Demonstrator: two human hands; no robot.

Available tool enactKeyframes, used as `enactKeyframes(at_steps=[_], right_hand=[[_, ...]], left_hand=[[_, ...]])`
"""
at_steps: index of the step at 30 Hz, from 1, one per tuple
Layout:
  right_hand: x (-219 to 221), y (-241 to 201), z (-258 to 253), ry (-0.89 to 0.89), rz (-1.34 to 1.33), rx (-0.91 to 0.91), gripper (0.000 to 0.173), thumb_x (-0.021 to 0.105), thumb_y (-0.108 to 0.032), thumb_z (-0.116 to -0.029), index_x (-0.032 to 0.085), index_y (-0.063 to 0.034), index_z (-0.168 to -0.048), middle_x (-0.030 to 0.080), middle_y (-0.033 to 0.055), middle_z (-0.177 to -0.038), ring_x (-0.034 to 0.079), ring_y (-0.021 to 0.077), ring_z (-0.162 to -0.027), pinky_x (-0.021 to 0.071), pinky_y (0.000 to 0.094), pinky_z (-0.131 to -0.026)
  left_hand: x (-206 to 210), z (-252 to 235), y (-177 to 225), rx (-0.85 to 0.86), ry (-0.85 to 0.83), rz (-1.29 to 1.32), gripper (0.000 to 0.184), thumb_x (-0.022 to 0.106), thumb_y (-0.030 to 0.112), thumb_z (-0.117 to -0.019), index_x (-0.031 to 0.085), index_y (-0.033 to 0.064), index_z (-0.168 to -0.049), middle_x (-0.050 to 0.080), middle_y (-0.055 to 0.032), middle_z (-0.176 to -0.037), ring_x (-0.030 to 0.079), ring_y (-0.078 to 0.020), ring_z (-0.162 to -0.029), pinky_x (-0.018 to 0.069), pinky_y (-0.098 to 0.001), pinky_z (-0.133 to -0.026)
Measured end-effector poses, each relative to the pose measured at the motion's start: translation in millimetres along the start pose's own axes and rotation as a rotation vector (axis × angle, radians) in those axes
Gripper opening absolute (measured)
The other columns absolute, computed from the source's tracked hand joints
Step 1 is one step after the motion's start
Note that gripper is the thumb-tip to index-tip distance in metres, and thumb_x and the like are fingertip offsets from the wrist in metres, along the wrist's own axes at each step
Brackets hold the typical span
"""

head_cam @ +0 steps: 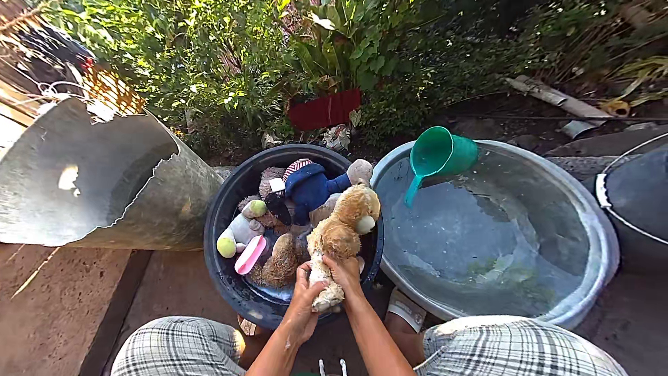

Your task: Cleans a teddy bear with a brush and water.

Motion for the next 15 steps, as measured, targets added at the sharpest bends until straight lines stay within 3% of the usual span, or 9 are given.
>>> enactKeyframes(at_steps=[2, 4, 6, 8, 9, 11, 13, 15], right_hand=[[-1.4, 13.1, -13.7, 0.028, 0.129, 0.015, 0.065, 0.087, -0.018, -0.0796, 0.054, 0.0101, -0.129, 0.062, 0.0270, -0.124, 0.060, 0.0345, -0.118, 0.0452, 0.0506, -0.103], [5.7, 27.7, -21.4, 0.032, 0.113, 0.016, 0.074, 0.088, -0.021, -0.0792, 0.050, 0.0105, -0.134, 0.059, 0.0286, -0.131, 0.057, 0.0361, -0.124, 0.0432, 0.0506, -0.107], [19.6, 43.1, -20.7, 0.031, -0.121, 0.052, 0.062, 0.085, -0.023, -0.0835, 0.055, 0.0072, -0.128, 0.066, 0.0234, -0.117, 0.065, 0.0291, -0.108, 0.0529, 0.0458, -0.095], [31.5, 50.1, -4.2, -0.099, -0.409, 0.215, 0.043, 0.065, -0.034, -0.1003, 0.057, 0.0007, -0.125, 0.067, 0.0160, -0.103, 0.066, 0.0220, -0.090, 0.0562, 0.0395, -0.077], [34.1, 49.9, 4.3, -0.208, -0.511, 0.313, 0.043, 0.052, -0.045, -0.1049, 0.060, -0.0061, -0.120, 0.067, 0.0103, -0.094, 0.066, 0.0183, -0.081, 0.0567, 0.0360, -0.069], [32.5, 47.2, 5.9, -0.397, -0.670, 0.396, 0.051, 0.035, -0.056, -0.1062, 0.061, -0.0126, -0.111, 0.068, 0.0061, -0.085, 0.068, 0.0165, -0.074, 0.0578, 0.0343, -0.064], [27.9, 51.6, -8.9, -0.427, -0.788, 0.369, 0.051, 0.031, -0.048, -0.1088, 0.061, -0.0070, -0.115, 0.071, 0.0108, -0.089, 0.071, 0.0203, -0.077, 0.0600, 0.0363, -0.065], [28.8, 52.9, -11.8, -0.349, -0.818, 0.335, 0.037, 0.033, -0.031, -0.1106, 0.059, -0.0055, -0.113, 0.069, 0.0086, -0.085, 0.070, 0.0157, -0.074, 0.0599, 0.0314, -0.064]], left_hand=[[-6.1, -8.5, -5.1, -0.108, -0.019, -0.091, 0.072, 0.056, 0.006, -0.0932, 0.016, 0.0131, -0.152, 0.059, -0.0188, -0.118, 0.071, -0.0294, -0.085, 0.0621, -0.0424, -0.064], [-15.5, -19.9, -5.9, -0.149, 0.004, -0.117, 0.079, 0.056, -0.001, -0.0890, 0.016, 0.0142, -0.155, 0.057, -0.0202, -0.123, 0.069, -0.0289, -0.091, 0.0609, -0.0421, -0.070], [-26.7, -31.8, -6.5, -0.112, 0.023, -0.057, 0.073, 0.054, -0.002, -0.0902, 0.022, 0.0115, -0.154, 0.059, -0.0183, -0.122, 0.067, -0.0250, -0.092, 0.0593, -0.0391, -0.072], [-30.9, -40.9, -7.2, -0.074, 0.038, 0.088, 0.040, 0.046, 0.007, -0.1045, 0.038, 0.0087, -0.144, 0.066, -0.0107, -0.099, 0.065, -0.0139, -0.070, 0.0537, -0.0269, -0.057], [-29.8, -44.6, -9.2, -0.083, 0.032, 0.188, 0.026, 0.040, 0.015, -0.1104, 0.046, 0.0076, -0.135, 0.066, -0.0081, -0.087, 0.060, -0.0097, -0.059, 0.0484, -0.0219, -0.048], [-27.2, -47.9, -17.6, -0.122, 0.005, 0.333, 0.035, 0.031, 0.030, -0.1138, 0.054, 0.0054, -0.124, 0.066, -0.0075, -0.079, 0.055, -0.0071, -0.050, 0.0435, -0.0187, -0.042], [-26.0, -43.7, -23.8, -0.135, 0.058, 0.215, 0.039, 0.029, 0.035, -0.1139, 0.054, 0.0060, -0.123, 0.067, -0.0090, -0.082, 0.059, -0.0112, -0.054, 0.0482, -0.0231, -0.045], [-31.8, -37.9, -22.0, -0.064, 0.094, -0.183, 0.033, 0.034, 0.025, -0.1139, 0.046, 0.0035, -0.136, 0.066, -0.0121, -0.097, 0.067, -0.0164, -0.072, 0.0571, -0.0294, -0.059]])
Point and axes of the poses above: each hand's wrist, its own z-axis away from the middle knuckle, its own x-axis out of the palm, y = z × x, the point moved 1 cm from there along -z, towards the middle knuckle
